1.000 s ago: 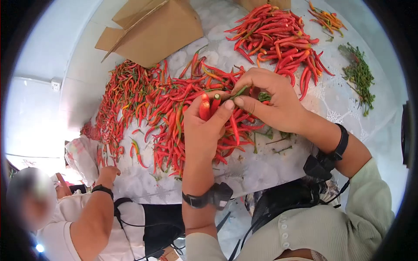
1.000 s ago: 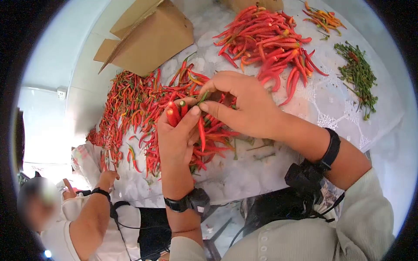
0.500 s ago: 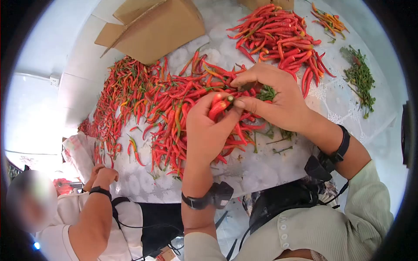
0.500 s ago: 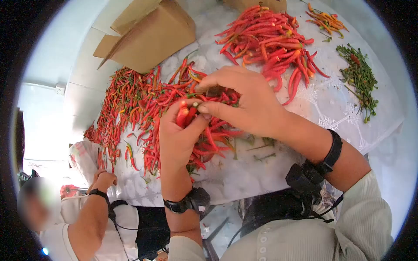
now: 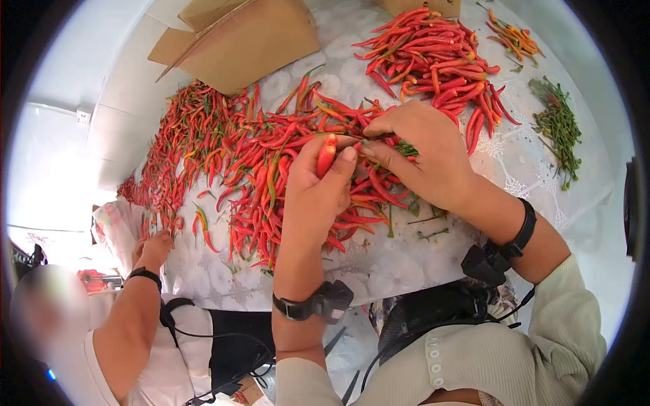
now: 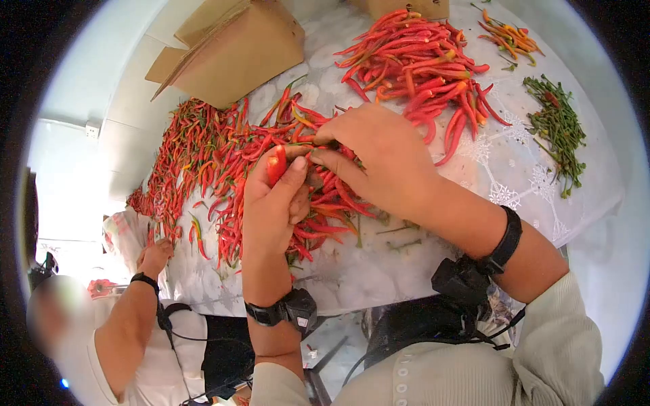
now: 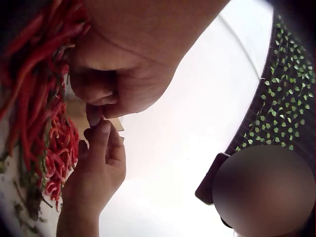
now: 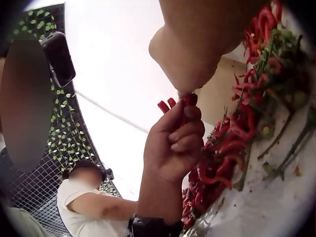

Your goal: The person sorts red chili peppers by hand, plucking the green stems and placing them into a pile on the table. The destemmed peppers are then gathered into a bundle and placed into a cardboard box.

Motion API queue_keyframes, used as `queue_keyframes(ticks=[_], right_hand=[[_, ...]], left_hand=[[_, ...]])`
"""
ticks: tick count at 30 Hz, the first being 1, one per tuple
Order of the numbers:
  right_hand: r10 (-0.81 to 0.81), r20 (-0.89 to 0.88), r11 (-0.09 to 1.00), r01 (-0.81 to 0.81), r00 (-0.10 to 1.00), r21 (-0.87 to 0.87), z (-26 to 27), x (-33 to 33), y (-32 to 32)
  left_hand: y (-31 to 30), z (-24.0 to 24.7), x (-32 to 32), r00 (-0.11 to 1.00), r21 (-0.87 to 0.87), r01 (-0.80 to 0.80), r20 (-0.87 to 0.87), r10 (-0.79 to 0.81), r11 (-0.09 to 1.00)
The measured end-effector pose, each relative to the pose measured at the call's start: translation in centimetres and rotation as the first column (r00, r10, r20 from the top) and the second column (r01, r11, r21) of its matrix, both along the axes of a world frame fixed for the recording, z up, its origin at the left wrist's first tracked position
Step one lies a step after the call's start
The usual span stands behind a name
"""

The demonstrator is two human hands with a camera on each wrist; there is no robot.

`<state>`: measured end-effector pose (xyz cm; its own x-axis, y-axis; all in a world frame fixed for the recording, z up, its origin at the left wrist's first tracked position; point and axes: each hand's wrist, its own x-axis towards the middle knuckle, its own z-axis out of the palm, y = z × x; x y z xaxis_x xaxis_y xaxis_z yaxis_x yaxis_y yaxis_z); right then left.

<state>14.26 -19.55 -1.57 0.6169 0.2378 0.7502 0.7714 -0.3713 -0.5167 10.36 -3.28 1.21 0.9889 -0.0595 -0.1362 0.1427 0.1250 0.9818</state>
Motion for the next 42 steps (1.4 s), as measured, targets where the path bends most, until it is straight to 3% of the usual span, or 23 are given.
queue_keyframes(ticks=[2, 11, 17, 23, 26, 34, 35, 39, 42], right_hand=[[-0.019, 0.000, 0.996, 0.019, 1.000, -0.089, 0.3, 0.1, -0.4], [-0.038, 0.146, 0.991, 0.056, 0.989, -0.121, 0.2, 0.3, 0.0], [-0.016, 0.110, 0.996, 0.026, 0.994, -0.086, 0.5, 0.5, -0.2], [0.159, -0.204, 0.982, -0.135, 0.966, 0.130, 0.9, 0.0, -0.4], [0.236, -0.188, 0.968, -0.214, 0.953, 0.130, 1.2, -0.2, -0.3], [0.174, -0.094, 0.984, -0.177, 0.980, -0.025, 1.2, 0.0, -0.6], [0.171, -0.067, 0.984, -0.174, 0.983, -0.040, 1.3, 0.2, -0.3], [0.147, -0.010, 0.989, -0.148, 0.989, -0.025, 0.9, 0.2, 0.1], [0.180, -0.215, 0.983, -0.182, 0.960, 0.011, 1.2, -0.1, -0.2]], left_hand=[[-0.2, 0.0, 0.1, 1.000, 0.002, -0.006, 0.012, 0.006, 1.000], [-0.6, -0.4, 0.1, 0.999, 0.067, -0.013, 0.048, 0.010, 0.998], [0.0, -0.4, 0.2, 0.999, 0.002, 0.050, 0.009, -0.050, 0.999], [0.2, -0.3, 0.3, 0.998, -0.069, 0.052, -0.014, -0.054, 0.996], [0.4, -0.2, 0.2, 0.996, -0.076, 0.090, -0.008, -0.091, 0.993], [0.9, -0.1, 0.2, 0.990, -0.092, 0.113, -0.076, -0.120, 0.989], [0.8, -0.3, 0.2, 0.992, -0.031, 0.092, -0.080, -0.094, 0.995], [0.8, -0.4, 0.3, 0.988, -0.118, 0.137, -0.048, -0.144, 0.983], [0.5, -0.1, 0.3, 0.988, -0.127, 0.112, -0.093, -0.124, 0.986]])
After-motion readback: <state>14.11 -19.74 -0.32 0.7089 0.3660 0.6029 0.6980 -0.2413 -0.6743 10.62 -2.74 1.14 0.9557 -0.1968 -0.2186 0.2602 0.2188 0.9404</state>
